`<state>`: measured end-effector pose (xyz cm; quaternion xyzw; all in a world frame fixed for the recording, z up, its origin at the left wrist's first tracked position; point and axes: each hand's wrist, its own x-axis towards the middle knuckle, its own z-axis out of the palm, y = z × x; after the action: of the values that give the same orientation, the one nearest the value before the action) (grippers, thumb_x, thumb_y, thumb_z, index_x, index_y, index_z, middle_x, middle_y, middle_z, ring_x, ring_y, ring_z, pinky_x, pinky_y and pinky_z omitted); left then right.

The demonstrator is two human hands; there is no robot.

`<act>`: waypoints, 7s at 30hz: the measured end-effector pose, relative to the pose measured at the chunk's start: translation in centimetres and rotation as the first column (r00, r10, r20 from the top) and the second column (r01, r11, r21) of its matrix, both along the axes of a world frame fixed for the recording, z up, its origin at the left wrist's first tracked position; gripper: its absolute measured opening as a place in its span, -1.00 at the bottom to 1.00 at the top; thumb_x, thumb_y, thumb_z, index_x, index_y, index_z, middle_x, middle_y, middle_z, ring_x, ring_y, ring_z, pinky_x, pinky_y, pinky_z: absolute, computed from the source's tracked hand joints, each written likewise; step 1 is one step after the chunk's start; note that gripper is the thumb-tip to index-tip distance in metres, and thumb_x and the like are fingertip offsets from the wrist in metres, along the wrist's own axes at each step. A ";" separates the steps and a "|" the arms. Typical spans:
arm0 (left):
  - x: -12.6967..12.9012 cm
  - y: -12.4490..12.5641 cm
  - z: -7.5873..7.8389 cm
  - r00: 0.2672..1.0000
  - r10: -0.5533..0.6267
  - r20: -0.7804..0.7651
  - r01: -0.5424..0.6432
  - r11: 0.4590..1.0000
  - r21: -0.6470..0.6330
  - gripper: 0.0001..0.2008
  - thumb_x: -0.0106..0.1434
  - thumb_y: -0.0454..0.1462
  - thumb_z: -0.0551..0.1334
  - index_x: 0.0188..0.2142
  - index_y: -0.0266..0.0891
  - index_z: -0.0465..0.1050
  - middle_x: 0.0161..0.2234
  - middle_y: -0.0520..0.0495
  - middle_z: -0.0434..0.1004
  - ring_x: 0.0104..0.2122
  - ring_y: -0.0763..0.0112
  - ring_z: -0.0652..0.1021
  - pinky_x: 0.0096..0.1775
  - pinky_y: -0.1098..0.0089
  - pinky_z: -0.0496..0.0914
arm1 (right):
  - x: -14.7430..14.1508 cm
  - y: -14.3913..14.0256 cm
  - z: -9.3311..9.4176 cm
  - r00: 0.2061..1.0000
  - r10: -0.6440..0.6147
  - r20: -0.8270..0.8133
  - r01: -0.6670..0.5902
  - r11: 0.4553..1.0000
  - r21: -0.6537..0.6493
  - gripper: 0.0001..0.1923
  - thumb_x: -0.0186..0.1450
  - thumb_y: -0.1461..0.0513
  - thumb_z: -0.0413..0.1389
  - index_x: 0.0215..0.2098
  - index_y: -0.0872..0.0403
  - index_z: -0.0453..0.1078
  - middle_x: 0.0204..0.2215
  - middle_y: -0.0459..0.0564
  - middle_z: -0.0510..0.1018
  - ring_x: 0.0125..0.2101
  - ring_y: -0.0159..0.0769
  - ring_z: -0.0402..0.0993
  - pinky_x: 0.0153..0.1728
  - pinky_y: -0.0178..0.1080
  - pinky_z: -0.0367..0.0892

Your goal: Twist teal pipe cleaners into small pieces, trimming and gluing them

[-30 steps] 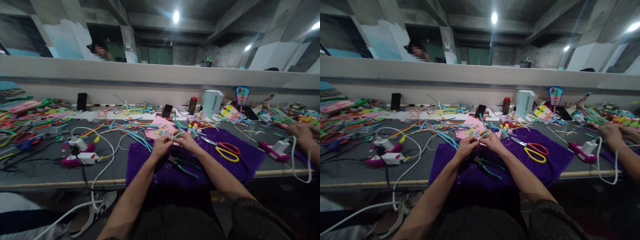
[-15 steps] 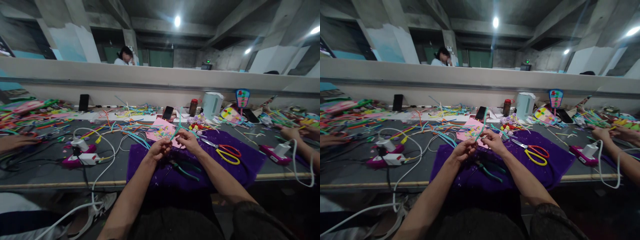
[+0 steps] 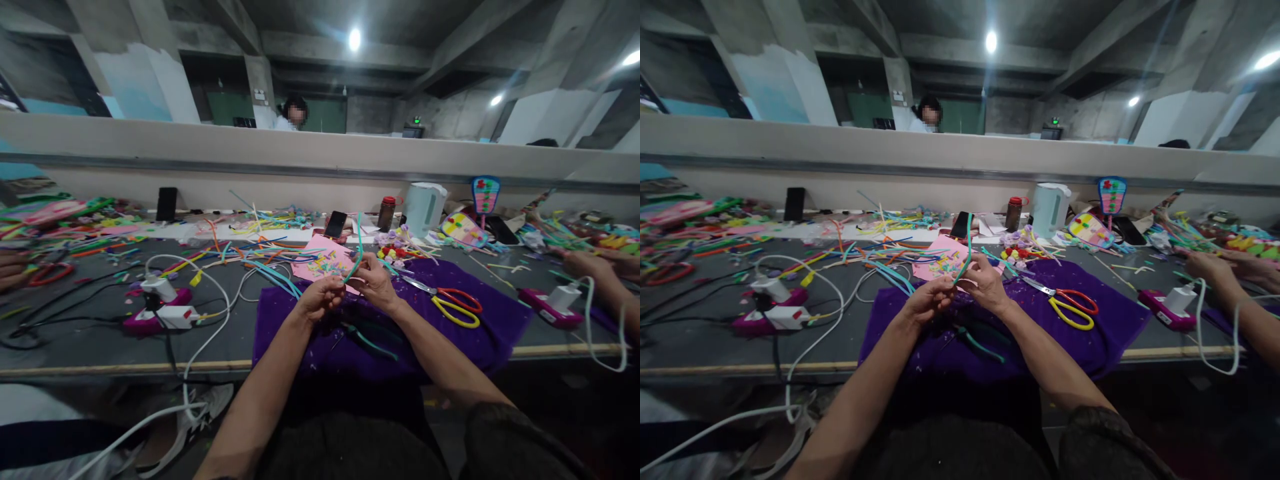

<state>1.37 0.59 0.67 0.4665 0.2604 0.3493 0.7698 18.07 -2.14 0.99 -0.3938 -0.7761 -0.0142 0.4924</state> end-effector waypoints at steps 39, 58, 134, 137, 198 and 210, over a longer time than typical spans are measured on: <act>0.4 -0.6 -0.4 0.781 0.568 -0.258 -0.241 0.656 0.715 -0.76 -0.03 -0.15 0.23 -0.45 -0.29 0.50 -0.62 0.02 0.45 -0.60 0.51 0.40 -0.53 0.51 0.25 | -0.7 1.5 -1.0 0.899 0.063 -0.434 -0.228 0.912 -0.340 -0.75 0.05 0.20 0.14 -0.71 0.09 0.24 -0.58 -0.12 0.29 -0.45 -0.37 0.23 -0.36 -0.30 0.15; 0.0 0.3 0.2 0.966 0.257 -0.004 -0.257 0.966 0.016 -0.79 -0.14 -0.30 0.26 -0.54 -0.28 0.21 -0.69 0.14 0.24 -0.76 0.72 0.19 -0.72 0.64 0.00 | -0.6 0.4 -0.5 0.982 -0.034 -0.188 0.035 0.999 0.001 -0.78 0.19 0.14 0.06 -0.22 0.03 0.39 -0.22 0.02 0.41 -0.25 -0.28 0.33 -0.26 -0.22 0.25; 0.7 -1.8 -0.2 0.821 0.550 -0.152 -0.191 0.516 0.835 -0.91 0.04 -0.23 0.23 -0.47 -0.18 0.47 -0.45 -0.03 0.46 -0.37 0.41 0.41 -0.28 0.45 0.26 | 0.7 0.1 0.0 0.981 0.032 -0.191 -0.133 0.827 -0.546 -0.75 0.12 0.16 0.04 -0.64 0.11 0.33 -0.68 -0.15 0.31 -0.64 -0.45 0.17 -0.59 -0.36 0.07; 0.8 -1.7 -0.3 0.821 0.550 -0.154 -0.203 0.534 0.821 -0.88 0.05 -0.20 0.22 -0.44 -0.17 0.49 -0.41 -0.05 0.48 -0.35 0.39 0.44 -0.28 0.44 0.28 | 0.8 0.8 -0.5 0.941 -0.005 -0.339 -0.227 0.734 -0.640 -0.74 0.07 0.14 0.08 -0.67 0.13 0.31 -0.74 -0.17 0.24 -0.70 -0.49 0.07 -0.64 -0.37 0.00; -0.3 -0.1 -0.5 0.974 0.099 -0.203 -0.068 0.985 0.157 -0.80 -0.04 -0.22 0.29 -0.50 -0.33 0.36 -0.65 0.05 0.36 -0.72 0.67 0.28 -0.67 0.61 0.10 | 0.4 -0.8 0.5 0.898 -0.154 0.413 0.075 0.977 0.201 -0.85 0.25 0.25 0.00 -0.28 0.03 0.41 -0.28 -0.02 0.51 -0.22 -0.29 0.28 -0.14 -0.18 0.04; -0.2 -0.8 -0.4 0.961 0.133 -0.242 -0.017 0.904 0.428 -0.76 0.03 -0.13 0.23 -0.46 -0.29 0.37 -0.63 0.08 0.32 -0.67 0.61 0.29 -0.60 0.54 0.12 | 0.6 -1.0 2.6 0.826 -0.106 0.554 0.111 0.994 0.026 -0.85 0.23 0.21 0.02 -0.36 0.10 0.40 -0.43 0.03 0.48 -0.35 -0.28 0.27 -0.33 -0.26 0.06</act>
<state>1.17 -0.25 0.26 0.6538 0.2976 0.3613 0.5945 18.64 -3.16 3.61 -0.4180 -0.8618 -0.1528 0.2433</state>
